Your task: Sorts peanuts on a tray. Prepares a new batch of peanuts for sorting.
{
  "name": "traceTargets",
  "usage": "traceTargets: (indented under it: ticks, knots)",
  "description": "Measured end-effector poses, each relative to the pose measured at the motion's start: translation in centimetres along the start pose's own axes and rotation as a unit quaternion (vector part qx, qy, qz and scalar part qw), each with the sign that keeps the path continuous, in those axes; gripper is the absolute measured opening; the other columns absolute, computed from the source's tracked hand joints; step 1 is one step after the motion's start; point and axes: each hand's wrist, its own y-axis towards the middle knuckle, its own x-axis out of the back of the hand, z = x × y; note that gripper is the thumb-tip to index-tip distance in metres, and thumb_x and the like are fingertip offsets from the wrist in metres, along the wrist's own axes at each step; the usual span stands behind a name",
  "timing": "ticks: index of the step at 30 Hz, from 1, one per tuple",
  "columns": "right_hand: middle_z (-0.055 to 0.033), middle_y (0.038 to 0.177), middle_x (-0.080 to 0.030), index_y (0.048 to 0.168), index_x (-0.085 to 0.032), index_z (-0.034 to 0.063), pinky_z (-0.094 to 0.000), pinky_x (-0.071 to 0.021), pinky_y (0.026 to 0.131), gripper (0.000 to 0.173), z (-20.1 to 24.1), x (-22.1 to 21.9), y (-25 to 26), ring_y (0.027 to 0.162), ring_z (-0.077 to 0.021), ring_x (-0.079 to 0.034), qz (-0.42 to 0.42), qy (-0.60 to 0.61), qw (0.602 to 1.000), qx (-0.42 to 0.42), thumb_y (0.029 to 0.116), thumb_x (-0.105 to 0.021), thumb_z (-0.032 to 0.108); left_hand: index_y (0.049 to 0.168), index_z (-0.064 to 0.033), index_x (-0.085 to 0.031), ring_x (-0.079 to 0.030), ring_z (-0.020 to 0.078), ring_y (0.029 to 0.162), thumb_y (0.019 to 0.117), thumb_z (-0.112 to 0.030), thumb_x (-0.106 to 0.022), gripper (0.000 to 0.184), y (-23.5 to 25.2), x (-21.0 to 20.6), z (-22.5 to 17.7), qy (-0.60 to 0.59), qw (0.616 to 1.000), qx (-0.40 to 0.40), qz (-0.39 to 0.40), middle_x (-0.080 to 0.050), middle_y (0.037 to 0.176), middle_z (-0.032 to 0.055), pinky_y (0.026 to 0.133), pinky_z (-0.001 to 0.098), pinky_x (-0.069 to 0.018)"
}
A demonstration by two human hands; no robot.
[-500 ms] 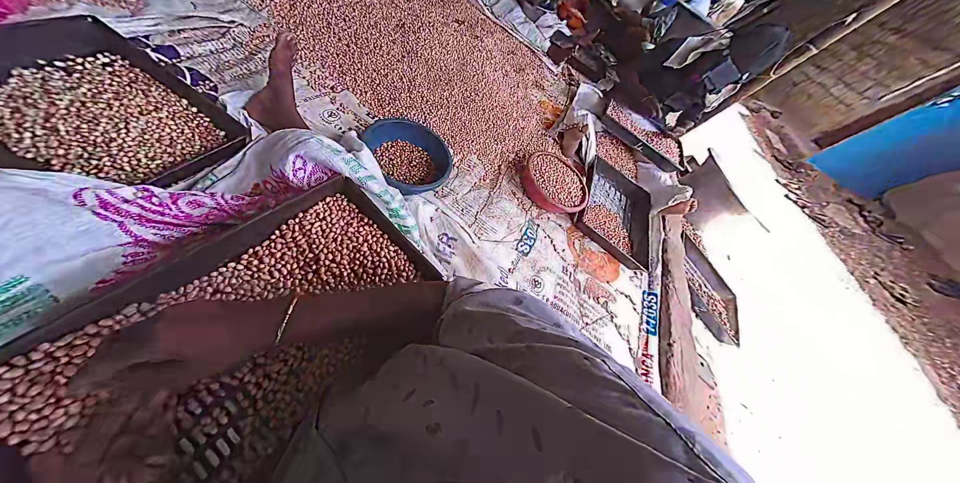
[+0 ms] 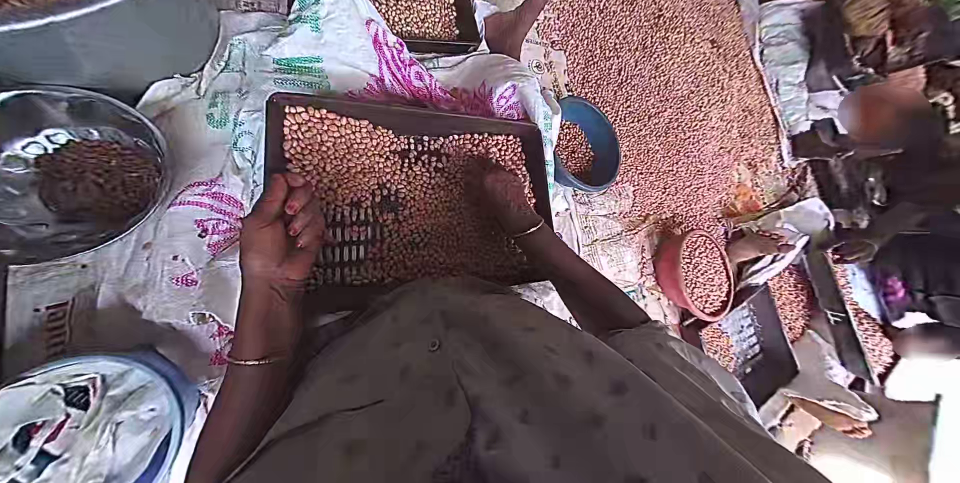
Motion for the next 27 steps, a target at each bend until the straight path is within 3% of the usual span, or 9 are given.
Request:
traceTargets:
  ticks: [3, 9, 12, 14, 17, 19, 22, 24, 27]
  knots:
    - [-0.0228, 0.113, -0.071, 0.117, -0.071, -0.0002, -0.0635, -0.0543, 0.087, 0.025, 0.3, 3.2, -0.9, 0.103, -0.0421, -0.070, 0.140, 0.095, 0.985, 0.044, 0.1001, -0.061, 0.015, 0.098, -0.0158, -0.059, -0.038, -0.0028, 0.043, 0.1133, -0.030, -0.024, 0.040, 0.0, 0.0, 0.1, -0.011, 1.000, -0.007, 0.005, -0.049, 0.068, -0.0094, 0.039, 0.0091, -0.0329]
    - [-0.0188, 0.132, -0.066, 0.125, -0.069, -0.0005, -0.0463, -0.0560, 0.096, 0.030, 8.7, 1.1, 4.3, 0.119, -0.0326, -0.066, -0.068, 0.187, 0.956, 0.218, 0.1004, -0.062, 0.016, 0.102, -0.0173, -0.060, -0.043, -0.0037, 0.047, 0.1131, -0.026, -0.024, 0.038, -0.1, 0.2, -0.1, -0.051, 0.995, -0.066, 0.056, -0.055, 0.075, -0.0099, 0.042, 0.0083, -0.0374]
    - [-0.0185, 0.156, -0.048, 0.134, -0.067, 0.0078, -0.0601, -0.0323, 0.117, 0.037, 12.9, -2.0, 5.7, 0.146, -0.0377, -0.043, -0.041, 0.133, 0.937, 0.321, 0.1000, -0.062, 0.021, 0.102, -0.0167, -0.058, -0.044, -0.0034, 0.048, 0.1132, -0.025, -0.021, 0.039, -0.4, 0.6, -0.8, -0.061, 0.991, -0.107, 0.045, -0.055, 0.075, -0.0094, 0.043, 0.0084, -0.0379]
    - [-0.0174, 0.156, -0.049, 0.130, -0.070, 0.0138, -0.0693, -0.0242, 0.118, 0.032, 13.1, -4.5, 6.1, 0.147, -0.0402, -0.041, -0.078, 0.088, 0.933, 0.339, 0.1015, -0.059, 0.022, 0.103, -0.0156, -0.057, -0.044, -0.0026, 0.048, 0.1133, -0.025, -0.021, 0.039, -0.5, 1.2, -1.3, -0.059, 0.989, -0.132, 0.037, -0.054, 0.074, -0.0085, 0.042, 0.0087, -0.0375]
    - [-0.0202, 0.128, -0.068, 0.110, -0.076, 0.0077, -0.0608, -0.0478, 0.097, 0.021, 9.2, -6.4, 7.1, 0.119, -0.0410, -0.063, -0.218, 0.037, 0.940, 0.260, 0.0994, -0.060, 0.016, 0.102, -0.0175, -0.058, -0.041, -0.0039, 0.048, 0.1134, -0.025, -0.023, 0.037, -1.0, 1.5, -1.9, -0.044, 0.988, -0.146, 0.015, -0.052, 0.073, -0.0108, 0.043, 0.0081, -0.0354]
    - [-0.0252, 0.118, -0.069, 0.111, -0.074, 0.0000, -0.0553, -0.0554, 0.083, 0.023, 5.7, -5.7, 6.8, 0.107, -0.0435, -0.068, -0.227, 0.005, 0.958, 0.176, 0.0998, -0.059, 0.014, 0.103, -0.0184, -0.058, -0.041, -0.0045, 0.049, 0.1135, -0.026, -0.024, 0.037, -1.4, 1.7, -1.9, -0.048, 0.989, -0.142, 0.017, -0.052, 0.073, -0.0115, 0.043, 0.0078, -0.0351]
    - [-0.0247, 0.113, -0.068, 0.120, -0.070, 0.0003, -0.0516, -0.0590, 0.065, 0.027, 2.4, -3.5, 4.1, 0.087, -0.0403, -0.072, -0.132, 0.010, 0.989, 0.070, 0.1021, -0.058, 0.018, 0.104, -0.0204, -0.053, -0.035, -0.0034, 0.047, 0.1133, -0.031, -0.020, 0.036, -2.3, 2.9, -1.1, -0.045, 0.987, -0.149, 0.042, -0.045, 0.075, -0.0103, 0.042, 0.0087, -0.0299]
    - [-0.0238, 0.115, -0.069, 0.127, -0.066, 0.0001, -0.0549, -0.0595, 0.074, 0.031, 2.0, -1.8, 1.2, 0.089, -0.0399, -0.072, -0.034, 0.071, 0.995, 0.063, 0.1023, -0.059, 0.016, 0.103, -0.0206, -0.052, -0.034, -0.0030, 0.047, 0.1133, -0.032, -0.019, 0.037, -2.5, 3.2, -0.8, -0.045, 0.986, -0.151, 0.045, -0.044, 0.075, -0.0098, 0.041, 0.0090, -0.0291]
    - [-0.0197, 0.116, -0.071, 0.123, -0.070, 0.0016, -0.0534, -0.0576, 0.089, 0.027, 3.5, 0.1, -1.2, 0.102, -0.0345, -0.071, 0.105, 0.159, 0.970, 0.149, 0.0982, -0.064, 0.012, 0.104, -0.0201, -0.052, -0.033, -0.0021, 0.047, 0.1135, -0.033, -0.018, 0.038, -2.5, 3.4, -0.5, -0.037, 0.987, -0.144, 0.059, -0.042, 0.073, -0.0091, 0.041, 0.0097, -0.0288]
